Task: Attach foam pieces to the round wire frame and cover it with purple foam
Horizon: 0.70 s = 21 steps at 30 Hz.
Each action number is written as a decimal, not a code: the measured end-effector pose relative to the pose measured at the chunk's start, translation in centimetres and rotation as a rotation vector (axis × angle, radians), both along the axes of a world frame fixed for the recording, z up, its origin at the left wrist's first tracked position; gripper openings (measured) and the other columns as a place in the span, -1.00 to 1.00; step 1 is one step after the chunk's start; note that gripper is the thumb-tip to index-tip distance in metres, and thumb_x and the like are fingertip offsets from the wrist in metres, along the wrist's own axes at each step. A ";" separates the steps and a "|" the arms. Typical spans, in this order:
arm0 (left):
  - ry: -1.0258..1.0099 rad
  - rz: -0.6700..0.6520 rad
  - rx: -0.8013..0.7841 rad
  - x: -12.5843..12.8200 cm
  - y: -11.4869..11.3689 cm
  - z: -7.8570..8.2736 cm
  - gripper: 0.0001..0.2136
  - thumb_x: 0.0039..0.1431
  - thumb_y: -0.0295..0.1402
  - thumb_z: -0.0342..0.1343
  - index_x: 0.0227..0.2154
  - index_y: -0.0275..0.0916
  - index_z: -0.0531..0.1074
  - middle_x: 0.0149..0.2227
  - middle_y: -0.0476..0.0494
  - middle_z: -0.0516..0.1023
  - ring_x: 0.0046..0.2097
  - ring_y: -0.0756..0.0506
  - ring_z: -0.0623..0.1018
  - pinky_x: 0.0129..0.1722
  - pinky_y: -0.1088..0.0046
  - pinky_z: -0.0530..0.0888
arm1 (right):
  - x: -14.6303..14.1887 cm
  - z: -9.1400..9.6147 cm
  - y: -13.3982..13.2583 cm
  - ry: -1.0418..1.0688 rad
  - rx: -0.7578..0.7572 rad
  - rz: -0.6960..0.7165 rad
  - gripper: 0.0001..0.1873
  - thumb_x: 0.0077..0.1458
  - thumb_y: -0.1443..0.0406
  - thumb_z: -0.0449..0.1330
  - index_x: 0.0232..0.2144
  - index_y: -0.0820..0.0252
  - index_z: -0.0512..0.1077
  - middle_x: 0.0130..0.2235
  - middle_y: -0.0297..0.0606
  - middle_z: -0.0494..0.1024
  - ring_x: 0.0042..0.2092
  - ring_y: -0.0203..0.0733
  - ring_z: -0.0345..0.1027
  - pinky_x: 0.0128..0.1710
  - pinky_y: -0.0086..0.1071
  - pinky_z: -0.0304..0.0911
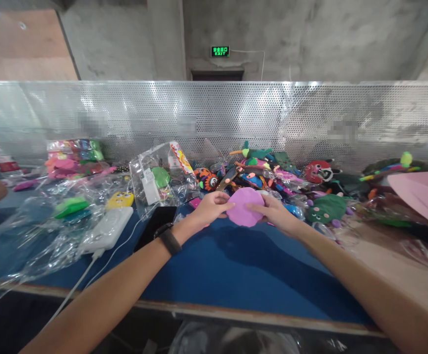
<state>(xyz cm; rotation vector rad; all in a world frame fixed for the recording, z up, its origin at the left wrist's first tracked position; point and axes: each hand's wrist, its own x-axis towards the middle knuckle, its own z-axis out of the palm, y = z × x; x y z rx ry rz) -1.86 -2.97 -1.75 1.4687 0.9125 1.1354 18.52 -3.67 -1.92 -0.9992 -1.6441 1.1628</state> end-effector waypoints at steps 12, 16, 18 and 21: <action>-0.012 0.014 0.096 0.1 -0.2 0.3 -0.75 -0.01 -0.27 0.25 -0.31 -0.32 0.46 -0.39 -0.11 0.51 -0.43 0.06 0.45 -0.41 0.54 0.43 | -0.1 -0.3 0.0 -0.052 0.039 0.024 -0.38 -0.20 0.20 0.39 -0.03 0.18 0.38 -0.13 -0.18 0.54 -0.21 -0.14 0.45 -0.35 -0.38 0.42; 0.003 -0.047 0.081 0.1 -0.1 0.0 -0.76 0.06 -0.22 0.18 -0.32 -0.31 0.48 -0.40 -0.10 0.50 -0.42 0.05 0.45 -0.41 0.51 0.43 | 0.0 -0.3 0.1 -0.062 0.089 0.027 -0.42 -0.20 0.22 0.38 -0.06 0.20 0.40 -0.14 -0.19 0.54 -0.21 -0.15 0.44 -0.28 -0.35 0.41; 0.022 -0.055 0.087 0.1 0.0 -0.1 -0.76 0.06 -0.21 0.17 -0.34 -0.31 0.48 -0.41 -0.09 0.49 -0.42 0.05 0.44 -0.41 0.51 0.42 | 0.0 -0.3 0.0 -0.077 0.100 0.041 -0.42 -0.19 0.22 0.38 -0.06 0.17 0.40 -0.14 -0.21 0.54 -0.20 -0.15 0.44 -0.26 -0.34 0.41; 0.067 -0.047 0.129 0.1 0.0 -0.2 -0.74 0.06 -0.18 0.16 -0.35 -0.31 0.48 -0.44 -0.07 0.47 -0.45 0.06 0.41 -0.44 0.53 0.40 | -0.1 -0.3 -0.3 -0.129 0.088 0.078 -0.46 -0.18 0.19 0.37 -0.08 0.13 0.43 -0.16 -0.23 0.56 -0.18 -0.13 0.44 -0.25 -0.32 0.40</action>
